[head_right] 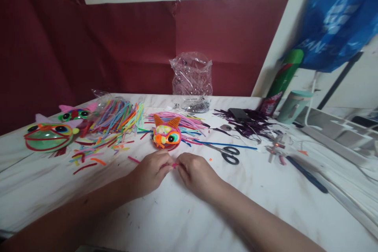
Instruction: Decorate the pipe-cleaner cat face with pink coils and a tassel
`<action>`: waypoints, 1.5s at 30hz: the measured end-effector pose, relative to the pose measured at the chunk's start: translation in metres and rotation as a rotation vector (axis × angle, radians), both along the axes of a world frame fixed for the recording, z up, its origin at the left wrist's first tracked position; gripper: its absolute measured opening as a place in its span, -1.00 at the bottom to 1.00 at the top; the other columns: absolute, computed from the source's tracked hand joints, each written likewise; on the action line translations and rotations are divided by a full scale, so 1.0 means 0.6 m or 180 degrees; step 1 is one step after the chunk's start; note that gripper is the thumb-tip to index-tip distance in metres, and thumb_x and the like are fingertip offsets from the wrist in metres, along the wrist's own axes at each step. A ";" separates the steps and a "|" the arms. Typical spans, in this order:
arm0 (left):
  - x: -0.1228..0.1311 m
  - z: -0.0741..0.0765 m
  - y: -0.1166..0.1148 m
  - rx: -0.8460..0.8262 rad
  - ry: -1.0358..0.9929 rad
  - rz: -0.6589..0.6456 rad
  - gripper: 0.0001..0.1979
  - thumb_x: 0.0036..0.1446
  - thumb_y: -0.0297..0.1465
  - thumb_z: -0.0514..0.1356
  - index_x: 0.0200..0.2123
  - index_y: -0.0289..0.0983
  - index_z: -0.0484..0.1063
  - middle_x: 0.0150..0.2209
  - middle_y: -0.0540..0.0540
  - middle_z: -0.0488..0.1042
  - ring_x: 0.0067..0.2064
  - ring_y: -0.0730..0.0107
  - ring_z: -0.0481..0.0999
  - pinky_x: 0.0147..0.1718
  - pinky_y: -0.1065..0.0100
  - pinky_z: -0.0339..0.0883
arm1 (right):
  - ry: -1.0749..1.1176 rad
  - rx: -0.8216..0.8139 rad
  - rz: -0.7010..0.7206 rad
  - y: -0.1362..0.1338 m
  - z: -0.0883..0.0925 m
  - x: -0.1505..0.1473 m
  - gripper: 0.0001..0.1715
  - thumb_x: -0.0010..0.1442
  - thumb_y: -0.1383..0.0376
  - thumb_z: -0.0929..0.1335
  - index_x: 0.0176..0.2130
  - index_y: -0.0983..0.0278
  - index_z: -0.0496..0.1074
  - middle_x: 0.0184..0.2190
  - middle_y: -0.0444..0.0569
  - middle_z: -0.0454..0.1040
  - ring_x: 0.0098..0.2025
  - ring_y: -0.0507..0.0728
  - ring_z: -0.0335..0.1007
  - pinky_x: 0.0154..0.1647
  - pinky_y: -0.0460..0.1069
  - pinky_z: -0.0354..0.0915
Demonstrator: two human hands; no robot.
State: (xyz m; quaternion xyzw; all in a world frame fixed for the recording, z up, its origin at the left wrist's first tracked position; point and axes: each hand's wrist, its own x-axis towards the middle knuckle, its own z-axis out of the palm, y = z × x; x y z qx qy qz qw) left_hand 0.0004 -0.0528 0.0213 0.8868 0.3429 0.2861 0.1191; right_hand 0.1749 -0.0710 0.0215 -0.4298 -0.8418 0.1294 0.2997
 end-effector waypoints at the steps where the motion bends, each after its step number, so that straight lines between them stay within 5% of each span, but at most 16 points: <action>1: 0.000 0.001 0.000 -0.0024 -0.0027 -0.0014 -0.84 0.05 -0.55 0.01 -0.51 -0.28 0.31 -0.46 -0.07 0.37 -0.37 0.36 0.34 -0.39 0.37 0.17 | 0.0011 0.0007 0.0024 0.000 0.000 0.000 -0.82 0.08 0.43 0.22 -0.39 0.28 0.39 -0.46 -0.01 0.46 -0.45 0.09 0.33 -0.44 -0.06 0.19; 4: 0.000 0.009 -0.002 -0.0156 -0.0192 -0.0041 -0.86 -0.01 -0.57 0.03 -0.53 -0.29 0.31 -0.49 -0.04 0.34 -0.41 0.40 0.32 -0.43 0.39 0.16 | 0.0257 -0.0189 0.0043 0.000 0.003 -0.001 -0.84 0.10 0.38 0.24 -0.41 0.26 0.41 -0.49 -0.04 0.46 -0.47 0.07 0.31 -0.45 -0.07 0.18; 9: -0.001 0.028 -0.005 -0.0704 -0.0928 0.0123 -0.89 -0.03 -0.51 0.08 -0.56 -0.30 0.34 -0.52 0.00 0.33 -0.44 0.45 0.31 -0.45 0.43 0.17 | 0.1726 -0.1373 0.0172 0.001 0.017 -0.010 -0.72 0.08 0.11 0.32 -0.40 0.30 0.41 -0.55 -0.11 0.42 -0.50 0.03 0.31 -0.46 -0.07 0.25; 13: 0.004 0.026 -0.007 -0.0976 -0.1423 0.0111 -0.86 0.01 -0.46 0.08 -0.56 -0.31 0.34 -0.53 0.00 0.36 -0.45 0.46 0.33 -0.44 0.44 0.20 | 0.2269 -0.1359 0.0101 -0.001 0.014 -0.020 -0.65 0.00 0.05 0.38 -0.40 0.30 0.41 -0.49 -0.08 0.44 -0.44 0.05 0.35 -0.37 -0.04 0.29; 24: 0.005 0.013 0.002 -0.0472 -0.0886 0.0288 -0.85 -0.02 -0.54 0.09 -0.59 -0.29 0.29 -0.55 0.03 0.31 -0.45 0.46 0.31 -0.45 0.44 0.15 | 0.1358 -0.0687 -0.0251 -0.006 0.009 -0.016 -0.72 0.16 0.17 0.25 -0.48 0.27 0.34 -0.58 -0.09 0.40 -0.50 0.05 0.30 -0.50 -0.09 0.18; 35: 0.000 0.021 -0.004 -0.0447 -0.0495 0.0003 -0.88 -0.03 -0.55 0.07 -0.56 -0.29 0.31 -0.51 -0.01 0.33 -0.41 0.42 0.33 -0.42 0.42 0.15 | 0.0220 -0.0390 0.0088 -0.004 0.025 0.004 -0.82 0.13 0.34 0.24 -0.42 0.28 0.41 -0.52 -0.07 0.44 -0.50 0.05 0.28 -0.50 -0.08 0.15; 41: -0.001 0.031 -0.004 -0.0936 -0.1192 0.0110 -0.89 -0.01 -0.47 0.09 -0.55 -0.31 0.33 -0.52 0.00 0.33 -0.44 0.45 0.31 -0.43 0.44 0.17 | 0.1827 -0.1212 0.0234 0.001 0.014 -0.012 -0.76 0.09 0.15 0.33 -0.37 0.29 0.40 -0.50 -0.10 0.42 -0.46 0.04 0.32 -0.42 -0.07 0.26; 45: 0.006 0.020 -0.008 -0.1011 -0.1547 0.0143 -0.89 -0.01 -0.47 0.10 -0.56 -0.31 0.33 -0.52 0.02 0.32 -0.45 0.48 0.30 -0.45 0.46 0.17 | 0.2441 -0.1282 0.0144 -0.005 0.003 -0.025 -0.68 0.01 0.08 0.39 -0.35 0.29 0.41 -0.50 -0.10 0.43 -0.44 0.05 0.35 -0.37 -0.05 0.30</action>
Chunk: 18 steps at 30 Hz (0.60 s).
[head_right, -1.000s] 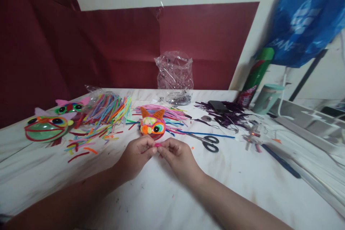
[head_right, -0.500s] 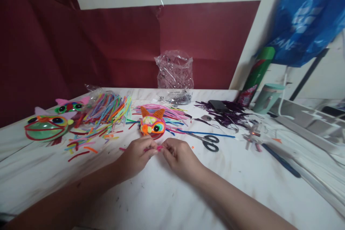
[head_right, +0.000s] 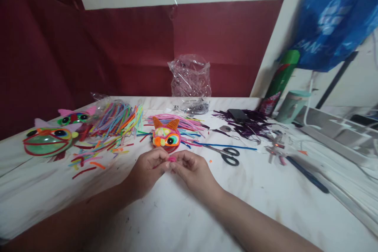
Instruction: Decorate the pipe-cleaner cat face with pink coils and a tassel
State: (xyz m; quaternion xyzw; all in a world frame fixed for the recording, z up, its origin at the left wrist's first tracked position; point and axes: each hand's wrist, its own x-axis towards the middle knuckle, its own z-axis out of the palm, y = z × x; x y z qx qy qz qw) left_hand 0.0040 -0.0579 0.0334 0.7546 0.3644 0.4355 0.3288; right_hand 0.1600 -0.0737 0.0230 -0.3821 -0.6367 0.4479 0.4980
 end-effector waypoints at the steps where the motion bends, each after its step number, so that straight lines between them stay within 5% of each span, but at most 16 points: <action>1: 0.002 -0.003 -0.001 0.0028 -0.0022 0.0031 -0.88 -0.02 -0.48 0.11 -0.57 -0.31 0.32 -0.53 0.03 0.31 -0.45 0.49 0.30 -0.45 0.46 0.17 | -0.0006 0.0045 -0.0095 -0.002 -0.003 -0.001 -0.69 0.02 0.09 0.38 -0.38 0.29 0.41 -0.52 -0.10 0.43 -0.44 0.05 0.36 -0.37 -0.05 0.30; 6: 0.006 -0.009 0.000 -0.0008 0.0214 0.0099 -0.88 -0.02 -0.49 0.10 -0.57 -0.31 0.34 -0.56 0.03 0.32 -0.47 0.48 0.30 -0.46 0.45 0.16 | -0.0450 0.0383 -0.0420 -0.002 -0.011 0.003 -0.74 0.12 0.15 0.31 -0.44 0.29 0.39 -0.55 -0.09 0.41 -0.46 0.05 0.34 -0.42 -0.06 0.27; 12: -0.002 -0.012 0.013 0.0563 0.0805 0.0152 -0.85 0.00 -0.55 0.08 -0.58 -0.30 0.27 -0.54 0.03 0.30 -0.45 0.47 0.30 -0.44 0.45 0.12 | -0.1162 0.0528 -0.0389 0.003 0.000 0.008 -0.74 0.17 0.21 0.25 -0.46 0.29 0.37 -0.57 -0.09 0.41 -0.50 0.05 0.32 -0.47 -0.08 0.21; 18: -0.004 -0.017 0.009 0.0789 0.1197 0.0099 -0.85 0.03 -0.55 0.05 -0.55 -0.30 0.26 -0.51 -0.02 0.34 -0.39 0.40 0.34 -0.41 0.41 0.13 | -0.2022 0.1216 -0.0316 -0.001 0.006 0.019 -0.81 0.15 0.35 0.22 -0.45 0.29 0.36 -0.56 -0.07 0.41 -0.51 0.05 0.30 -0.50 -0.09 0.17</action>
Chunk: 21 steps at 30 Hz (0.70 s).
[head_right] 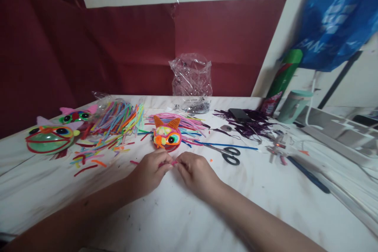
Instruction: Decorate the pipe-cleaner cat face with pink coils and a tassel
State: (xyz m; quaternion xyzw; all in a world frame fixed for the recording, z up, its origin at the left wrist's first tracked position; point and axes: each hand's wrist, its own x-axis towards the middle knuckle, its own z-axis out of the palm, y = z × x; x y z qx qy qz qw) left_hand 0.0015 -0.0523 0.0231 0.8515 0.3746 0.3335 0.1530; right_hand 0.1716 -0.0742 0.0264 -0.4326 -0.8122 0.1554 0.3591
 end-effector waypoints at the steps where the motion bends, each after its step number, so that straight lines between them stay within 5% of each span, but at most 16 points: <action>1: 0.000 0.000 -0.001 0.0018 0.0046 -0.0040 -0.86 0.03 -0.56 0.05 -0.55 -0.30 0.27 -0.50 -0.03 0.34 -0.39 0.40 0.34 -0.41 0.41 0.14 | -0.0124 0.0057 0.0074 0.001 -0.001 0.002 -0.82 0.15 0.37 0.22 -0.44 0.29 0.36 -0.53 -0.05 0.42 -0.49 0.06 0.32 -0.48 -0.09 0.18; 5: 0.000 0.006 -0.004 -0.0073 -0.0044 -0.0211 -0.86 -0.04 -0.59 0.06 -0.57 -0.31 0.30 -0.52 -0.01 0.32 -0.43 0.43 0.32 -0.45 0.43 0.12 | -0.0049 -0.0177 0.0182 0.005 -0.003 0.005 -0.84 0.13 0.35 0.24 -0.42 0.30 0.39 -0.52 -0.05 0.44 -0.47 0.07 0.33 -0.45 -0.07 0.20; 11: -0.001 0.023 -0.009 -0.0552 -0.0811 -0.0051 -0.89 -0.01 -0.49 0.09 -0.54 -0.32 0.37 -0.52 -0.02 0.35 -0.44 0.43 0.33 -0.42 0.42 0.19 | 0.1829 -0.1158 0.0258 0.006 -0.006 -0.016 -0.75 0.03 0.15 0.37 -0.36 0.29 0.40 -0.52 -0.11 0.42 -0.48 0.03 0.33 -0.43 -0.06 0.28; 16: 0.006 0.018 -0.013 -0.0591 -0.1011 0.0064 -0.87 0.00 -0.48 0.10 -0.56 -0.31 0.36 -0.54 0.01 0.33 -0.45 0.46 0.32 -0.43 0.44 0.19 | 0.2128 -0.0895 0.0027 -0.004 -0.020 -0.027 -0.77 0.06 0.15 0.36 -0.43 0.29 0.40 -0.55 -0.11 0.41 -0.47 0.04 0.33 -0.42 -0.06 0.27; 21: 0.008 0.011 -0.007 -0.0442 -0.0662 0.0157 -0.89 -0.01 -0.51 0.10 -0.56 -0.30 0.33 -0.55 0.02 0.31 -0.47 0.47 0.29 -0.46 0.44 0.15 | 0.1686 -0.0539 -0.0138 -0.005 -0.024 -0.023 -0.76 0.15 0.19 0.29 -0.45 0.29 0.37 -0.56 -0.11 0.37 -0.48 0.04 0.29 -0.44 -0.08 0.23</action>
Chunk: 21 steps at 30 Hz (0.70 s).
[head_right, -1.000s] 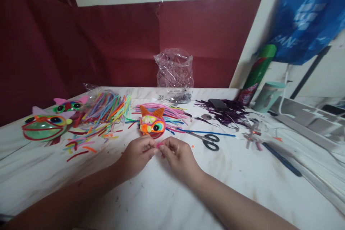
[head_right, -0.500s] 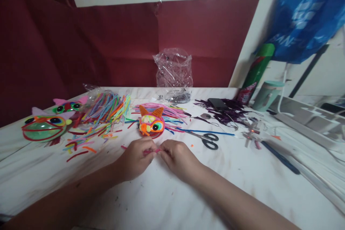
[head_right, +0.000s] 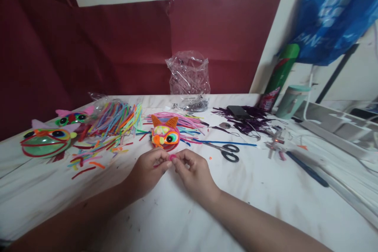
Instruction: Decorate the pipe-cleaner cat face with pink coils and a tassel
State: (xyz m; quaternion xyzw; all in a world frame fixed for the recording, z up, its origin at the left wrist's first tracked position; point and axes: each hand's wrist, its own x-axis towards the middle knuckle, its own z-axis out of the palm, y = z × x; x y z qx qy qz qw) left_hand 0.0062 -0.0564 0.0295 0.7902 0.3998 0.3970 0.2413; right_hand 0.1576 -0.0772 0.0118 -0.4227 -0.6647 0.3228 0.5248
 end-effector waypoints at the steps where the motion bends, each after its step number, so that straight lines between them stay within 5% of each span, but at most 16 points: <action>1: -0.001 -0.001 0.001 0.0062 0.0083 0.0000 -0.89 -0.01 -0.52 0.10 -0.55 -0.30 0.32 -0.55 0.02 0.31 -0.47 0.47 0.29 -0.46 0.44 0.15 | -0.0097 0.0002 0.0006 0.001 0.002 0.002 -0.76 0.16 0.19 0.28 -0.45 0.30 0.37 -0.56 -0.11 0.36 -0.48 0.04 0.28 -0.45 -0.08 0.23; 10: -0.011 -0.005 0.005 0.0681 0.0859 -0.0005 -0.85 0.05 -0.54 0.04 -0.54 -0.28 0.25 -0.50 -0.01 0.31 -0.40 0.40 0.31 -0.42 0.40 0.14 | -0.1155 0.0329 0.0028 0.004 0.025 0.015 -0.80 0.16 0.29 0.23 -0.47 0.28 0.34 -0.57 -0.11 0.37 -0.53 0.02 0.24 -0.56 -0.11 0.14; 16: -0.009 -0.007 0.005 0.0466 0.0870 -0.0172 -0.85 0.05 -0.52 0.05 -0.54 -0.29 0.30 -0.49 -0.04 0.36 -0.40 0.39 0.34 -0.42 0.40 0.16 | -0.1893 0.0709 0.0230 0.008 0.027 0.025 -0.84 0.13 0.38 0.22 -0.43 0.28 0.35 -0.53 -0.05 0.41 -0.51 0.05 0.26 -0.50 -0.08 0.17; 21: -0.008 0.008 0.003 0.0092 0.0251 -0.0182 -0.87 0.00 -0.51 0.09 -0.56 -0.31 0.34 -0.52 0.00 0.33 -0.44 0.45 0.32 -0.45 0.44 0.16 | -0.1037 -0.0004 0.0430 0.012 0.028 0.022 -0.82 0.15 0.27 0.26 -0.39 0.30 0.40 -0.51 -0.04 0.44 -0.47 0.06 0.32 -0.45 -0.06 0.23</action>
